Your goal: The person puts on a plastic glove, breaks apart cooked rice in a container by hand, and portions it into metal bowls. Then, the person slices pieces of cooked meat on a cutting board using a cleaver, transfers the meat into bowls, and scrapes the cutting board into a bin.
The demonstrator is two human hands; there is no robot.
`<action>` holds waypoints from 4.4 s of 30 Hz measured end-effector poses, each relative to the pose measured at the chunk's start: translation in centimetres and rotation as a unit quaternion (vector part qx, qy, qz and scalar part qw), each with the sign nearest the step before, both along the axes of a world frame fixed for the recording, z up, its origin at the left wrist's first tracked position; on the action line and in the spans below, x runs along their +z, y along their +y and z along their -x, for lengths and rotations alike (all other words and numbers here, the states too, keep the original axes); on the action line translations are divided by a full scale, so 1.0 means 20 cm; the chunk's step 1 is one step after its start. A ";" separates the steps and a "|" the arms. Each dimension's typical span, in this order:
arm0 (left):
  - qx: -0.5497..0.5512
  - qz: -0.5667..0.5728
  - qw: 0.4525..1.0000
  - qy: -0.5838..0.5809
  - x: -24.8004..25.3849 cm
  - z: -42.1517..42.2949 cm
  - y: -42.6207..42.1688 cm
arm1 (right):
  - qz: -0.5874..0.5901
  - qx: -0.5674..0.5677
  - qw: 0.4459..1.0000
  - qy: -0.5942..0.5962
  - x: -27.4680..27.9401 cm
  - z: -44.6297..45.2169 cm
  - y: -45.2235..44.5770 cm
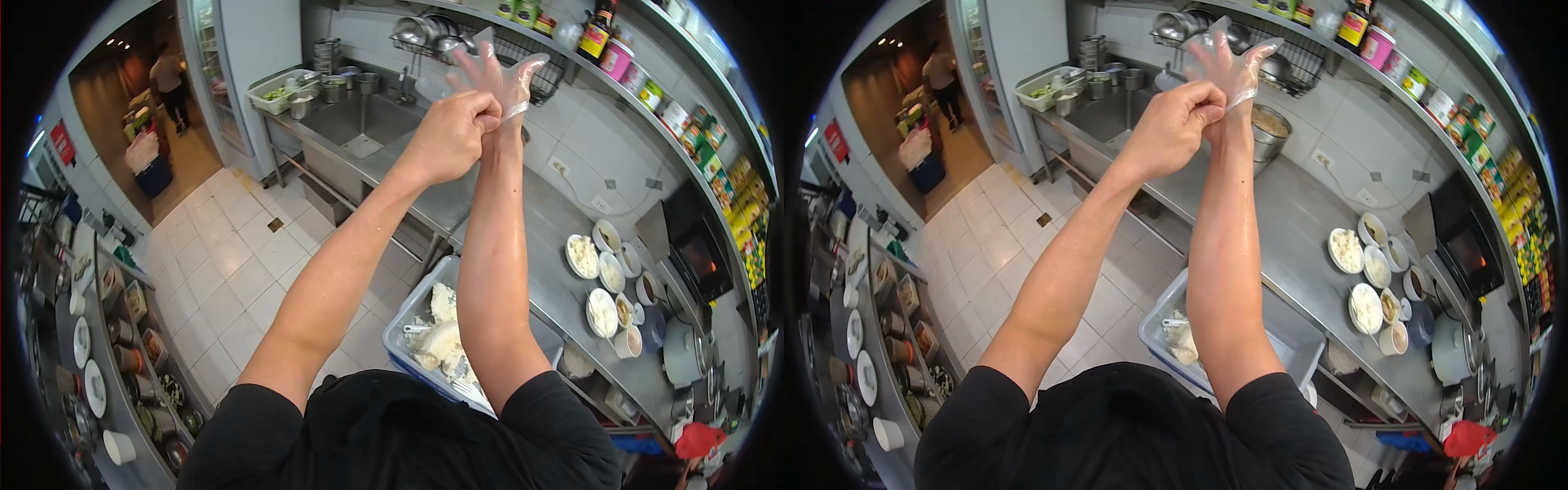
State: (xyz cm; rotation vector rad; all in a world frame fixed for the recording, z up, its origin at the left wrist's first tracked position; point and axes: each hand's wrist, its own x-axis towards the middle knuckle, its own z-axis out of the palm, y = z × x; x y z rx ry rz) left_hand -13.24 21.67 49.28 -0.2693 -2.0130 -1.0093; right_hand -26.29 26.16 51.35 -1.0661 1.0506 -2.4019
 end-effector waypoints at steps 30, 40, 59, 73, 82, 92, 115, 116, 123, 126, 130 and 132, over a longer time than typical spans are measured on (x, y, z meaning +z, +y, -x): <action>0.336 -0.040 0.937 0.088 -0.37 -0.74 -0.98 | 0.031 0.275 0.949 -0.149 -0.16 -0.92 -1.41; 0.398 -0.023 0.916 0.050 -0.36 -1.02 -1.05 | -0.017 0.537 0.836 -0.111 -0.30 -1.09 -1.68; 0.157 -0.056 0.986 -0.011 -0.25 -0.86 -0.79 | 0.345 0.467 0.812 -0.065 -0.06 -0.80 -1.18; -0.095 -0.346 0.931 -0.069 -0.44 -0.68 -0.69 | 0.292 0.561 0.764 0.124 -0.24 -0.68 -0.59; -0.215 -0.679 0.650 -0.265 -0.92 -0.77 -0.40 | 0.246 0.308 0.916 -0.076 -0.84 -0.92 -0.04; -0.300 -0.573 0.535 -0.543 -1.07 -0.37 0.15 | 0.192 0.138 0.969 -0.067 -1.05 -0.97 0.40; -0.090 -0.471 0.558 -0.677 -1.59 0.35 1.51 | 0.247 0.319 0.847 -0.345 -1.33 -0.05 1.36; -0.129 -0.479 0.534 -0.684 -1.66 0.34 1.50 | 0.243 0.300 0.852 -0.354 -1.36 -0.04 1.38; -0.007 -0.065 0.801 -0.595 -2.38 0.13 1.29 | -0.156 0.067 0.875 -0.454 -2.29 0.14 1.49; 0.183 0.085 0.859 -0.471 -2.67 0.09 0.81 | -0.438 -0.057 0.711 -0.547 -2.88 0.40 1.67; 0.261 0.200 0.823 -0.463 -2.93 0.11 0.43 | -0.424 -0.050 0.732 -0.530 -3.45 0.49 1.64; 0.250 0.144 0.766 -0.575 -2.83 0.24 0.39 | -0.425 -0.077 0.740 -0.516 -3.63 0.45 1.56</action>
